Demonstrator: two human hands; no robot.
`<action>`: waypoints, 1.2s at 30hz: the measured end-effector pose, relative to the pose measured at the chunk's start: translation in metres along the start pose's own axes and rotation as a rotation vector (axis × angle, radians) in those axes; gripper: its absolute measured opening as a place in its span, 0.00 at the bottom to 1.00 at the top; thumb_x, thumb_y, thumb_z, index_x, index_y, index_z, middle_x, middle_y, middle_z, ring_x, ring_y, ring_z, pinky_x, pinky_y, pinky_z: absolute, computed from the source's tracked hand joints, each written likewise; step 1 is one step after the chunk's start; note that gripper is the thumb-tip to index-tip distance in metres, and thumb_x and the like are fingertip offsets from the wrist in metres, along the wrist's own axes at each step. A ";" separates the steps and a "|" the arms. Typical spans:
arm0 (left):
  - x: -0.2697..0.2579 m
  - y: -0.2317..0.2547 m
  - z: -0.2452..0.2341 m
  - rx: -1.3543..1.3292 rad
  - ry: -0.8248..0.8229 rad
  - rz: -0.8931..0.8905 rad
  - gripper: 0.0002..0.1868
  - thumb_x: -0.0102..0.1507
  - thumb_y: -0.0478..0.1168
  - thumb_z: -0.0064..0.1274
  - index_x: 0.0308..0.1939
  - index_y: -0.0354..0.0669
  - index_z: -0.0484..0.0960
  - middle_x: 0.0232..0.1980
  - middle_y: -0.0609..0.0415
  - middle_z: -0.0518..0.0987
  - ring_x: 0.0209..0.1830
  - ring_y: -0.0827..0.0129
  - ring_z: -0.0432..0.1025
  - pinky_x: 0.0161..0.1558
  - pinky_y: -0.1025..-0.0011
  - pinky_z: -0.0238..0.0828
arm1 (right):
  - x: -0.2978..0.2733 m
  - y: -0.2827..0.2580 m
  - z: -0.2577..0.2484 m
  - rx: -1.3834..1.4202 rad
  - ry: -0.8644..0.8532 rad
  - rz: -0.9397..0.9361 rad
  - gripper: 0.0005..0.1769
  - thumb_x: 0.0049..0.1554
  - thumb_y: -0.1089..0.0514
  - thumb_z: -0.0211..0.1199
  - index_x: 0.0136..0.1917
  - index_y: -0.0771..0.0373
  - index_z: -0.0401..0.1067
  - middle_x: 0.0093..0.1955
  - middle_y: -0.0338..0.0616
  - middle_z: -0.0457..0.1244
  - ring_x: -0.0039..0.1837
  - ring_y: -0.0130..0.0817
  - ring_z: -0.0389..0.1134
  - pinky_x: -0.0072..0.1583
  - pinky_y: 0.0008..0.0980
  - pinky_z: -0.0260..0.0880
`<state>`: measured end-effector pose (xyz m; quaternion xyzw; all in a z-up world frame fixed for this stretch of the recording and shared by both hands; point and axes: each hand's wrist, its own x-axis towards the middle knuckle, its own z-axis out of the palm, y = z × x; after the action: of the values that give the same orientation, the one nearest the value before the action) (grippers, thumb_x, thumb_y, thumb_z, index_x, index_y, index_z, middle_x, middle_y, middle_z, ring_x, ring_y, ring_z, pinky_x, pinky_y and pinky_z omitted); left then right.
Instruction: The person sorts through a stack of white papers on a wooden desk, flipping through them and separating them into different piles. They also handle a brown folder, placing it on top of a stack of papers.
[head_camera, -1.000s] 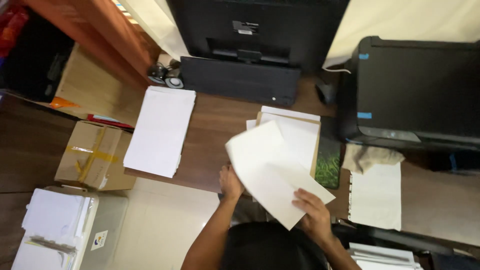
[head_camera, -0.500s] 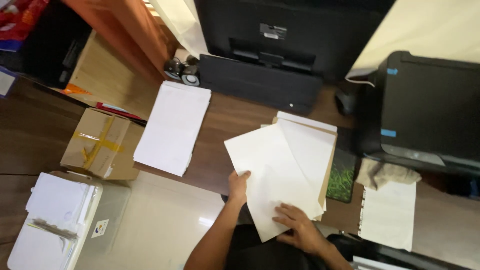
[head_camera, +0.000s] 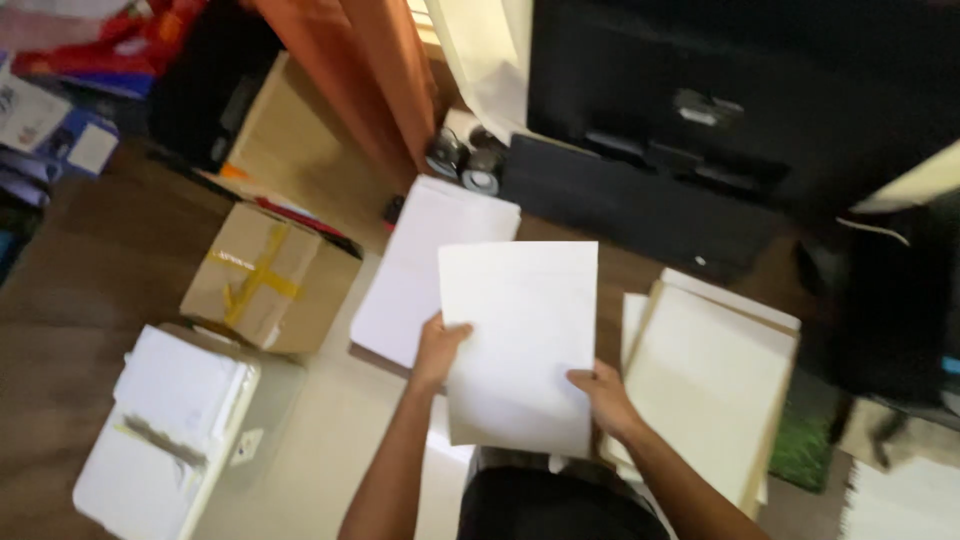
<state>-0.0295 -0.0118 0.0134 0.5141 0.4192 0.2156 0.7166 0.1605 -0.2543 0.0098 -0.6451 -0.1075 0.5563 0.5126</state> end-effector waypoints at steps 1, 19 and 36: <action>0.018 0.024 -0.015 0.005 -0.009 0.004 0.17 0.62 0.29 0.53 0.55 0.30 0.81 0.44 0.46 0.84 0.37 0.64 0.76 0.40 0.65 0.76 | 0.017 -0.007 0.023 0.006 0.006 -0.006 0.19 0.61 0.59 0.57 0.61 0.75 0.69 0.52 0.55 0.73 0.51 0.42 0.76 0.56 0.42 0.78; 0.218 0.014 -0.133 1.009 0.278 0.289 0.39 0.59 0.43 0.65 0.71 0.34 0.67 0.66 0.34 0.72 0.68 0.43 0.66 0.69 0.55 0.61 | 0.160 -0.024 0.173 -0.282 0.575 -0.180 0.42 0.50 0.60 0.71 0.73 0.71 0.57 0.63 0.58 0.63 0.63 0.44 0.66 0.63 0.41 0.67; 0.033 -0.052 0.051 0.887 -0.420 0.596 0.10 0.65 0.39 0.55 0.48 0.43 0.85 0.46 0.45 0.85 0.47 0.50 0.79 0.50 0.58 0.74 | -0.026 0.091 0.034 -0.336 0.742 -0.232 0.20 0.55 0.58 0.65 0.61 0.60 0.76 0.54 0.48 0.71 0.55 0.38 0.74 0.58 0.32 0.73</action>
<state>0.0245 -0.0359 -0.0406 0.8933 0.1551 0.1049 0.4085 0.0834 -0.2949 -0.0410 -0.8599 -0.0768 0.1995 0.4635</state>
